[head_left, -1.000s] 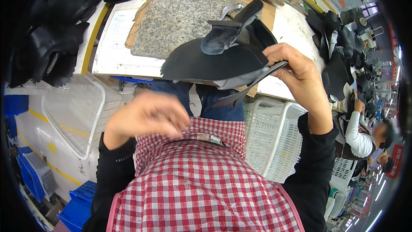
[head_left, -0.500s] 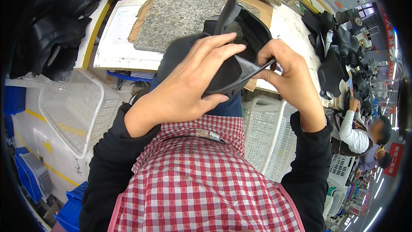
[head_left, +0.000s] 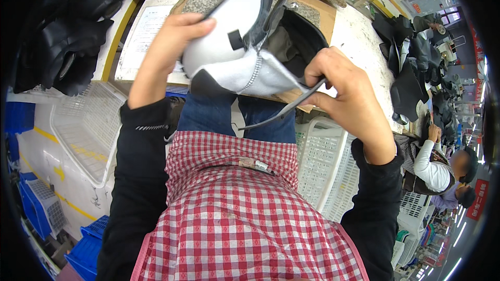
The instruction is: The person hammers a black shoe on a workbench, then uses a tool to adjust the sole and upper. They repeatedly inspect the shoe, reposition it, and continue hammering and adjusting the sole area.
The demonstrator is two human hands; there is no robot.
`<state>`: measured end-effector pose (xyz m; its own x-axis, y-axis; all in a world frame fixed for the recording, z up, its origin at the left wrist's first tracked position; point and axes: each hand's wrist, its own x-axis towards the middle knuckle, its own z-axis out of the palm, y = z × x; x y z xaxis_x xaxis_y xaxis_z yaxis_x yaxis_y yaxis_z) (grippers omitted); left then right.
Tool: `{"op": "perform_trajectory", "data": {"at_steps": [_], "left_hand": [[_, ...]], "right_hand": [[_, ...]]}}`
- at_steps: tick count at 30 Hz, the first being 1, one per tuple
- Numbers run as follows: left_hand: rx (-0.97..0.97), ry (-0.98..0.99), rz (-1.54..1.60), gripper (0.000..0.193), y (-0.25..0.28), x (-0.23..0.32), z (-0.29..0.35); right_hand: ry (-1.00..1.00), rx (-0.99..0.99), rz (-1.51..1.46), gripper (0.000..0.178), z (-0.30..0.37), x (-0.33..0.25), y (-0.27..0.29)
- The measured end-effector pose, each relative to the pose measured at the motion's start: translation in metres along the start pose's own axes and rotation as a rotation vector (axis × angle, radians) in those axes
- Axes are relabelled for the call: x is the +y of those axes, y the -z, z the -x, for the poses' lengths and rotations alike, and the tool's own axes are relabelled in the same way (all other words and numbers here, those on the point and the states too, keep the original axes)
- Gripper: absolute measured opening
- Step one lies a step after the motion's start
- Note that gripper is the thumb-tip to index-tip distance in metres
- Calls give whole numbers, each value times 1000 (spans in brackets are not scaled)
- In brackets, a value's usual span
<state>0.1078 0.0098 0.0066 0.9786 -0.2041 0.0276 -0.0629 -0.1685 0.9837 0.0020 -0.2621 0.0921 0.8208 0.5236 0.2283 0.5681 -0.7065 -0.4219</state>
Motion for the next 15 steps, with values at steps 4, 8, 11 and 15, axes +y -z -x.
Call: {"op": "perform_trajectory", "data": {"at_steps": [4,8,11,15], "left_hand": [[568,-796,-884,39,-42,-17,-18],[195,-1156,-290,46,-73,-21,8],[-140,-987,-543,40,-74,-12,20],[35,-943,-806,36,-47,-6,25]], "right_hand": [[-57,65,-9,38,-5,4,-7],[-126,96,-63,37,-2,14,-4],[-107,88,-24,37,2,20,-5],[14,122,92,38,8,18,-19]]}}
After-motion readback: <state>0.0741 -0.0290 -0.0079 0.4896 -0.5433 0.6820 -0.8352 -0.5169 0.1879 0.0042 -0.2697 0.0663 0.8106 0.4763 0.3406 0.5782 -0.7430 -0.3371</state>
